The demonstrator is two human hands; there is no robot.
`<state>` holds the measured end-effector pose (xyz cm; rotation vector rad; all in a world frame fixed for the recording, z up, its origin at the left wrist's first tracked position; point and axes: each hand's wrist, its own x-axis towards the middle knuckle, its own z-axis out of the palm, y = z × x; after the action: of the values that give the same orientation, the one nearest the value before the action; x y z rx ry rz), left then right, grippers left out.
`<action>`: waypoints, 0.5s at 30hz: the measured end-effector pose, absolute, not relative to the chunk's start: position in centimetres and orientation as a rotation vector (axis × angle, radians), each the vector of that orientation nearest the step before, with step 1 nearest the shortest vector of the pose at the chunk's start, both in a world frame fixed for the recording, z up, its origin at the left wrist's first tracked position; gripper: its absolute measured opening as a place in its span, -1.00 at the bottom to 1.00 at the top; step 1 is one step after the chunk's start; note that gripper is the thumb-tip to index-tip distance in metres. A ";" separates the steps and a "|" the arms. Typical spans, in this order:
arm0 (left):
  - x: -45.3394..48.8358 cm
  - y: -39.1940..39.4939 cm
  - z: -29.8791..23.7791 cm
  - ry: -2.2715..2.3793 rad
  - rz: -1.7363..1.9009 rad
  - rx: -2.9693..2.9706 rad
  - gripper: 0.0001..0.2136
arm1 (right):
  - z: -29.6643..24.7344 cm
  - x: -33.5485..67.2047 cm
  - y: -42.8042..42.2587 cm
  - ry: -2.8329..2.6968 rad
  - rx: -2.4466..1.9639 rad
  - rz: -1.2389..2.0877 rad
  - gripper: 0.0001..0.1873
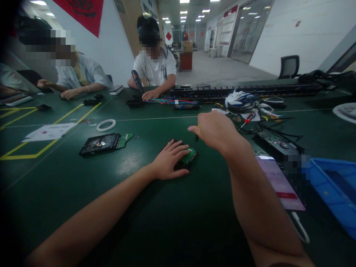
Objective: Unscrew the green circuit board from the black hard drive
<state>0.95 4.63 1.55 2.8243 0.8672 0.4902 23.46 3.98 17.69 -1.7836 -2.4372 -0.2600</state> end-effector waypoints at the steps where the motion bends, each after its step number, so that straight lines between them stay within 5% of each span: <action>1: 1.0 4.6 1.6 0.865 0.489 2.826 -0.19 | 17.7 23.4 3.9 -2.426 -1.816 -0.297 -0.57; 15: 0.8 4.7 1.4 0.854 0.503 2.828 -0.19 | 17.4 24.3 3.9 -2.520 -1.664 -0.200 -0.77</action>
<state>0.84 4.68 1.38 2.8284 0.8544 0.5028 24.26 3.88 17.44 -1.6644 -2.5196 -0.1996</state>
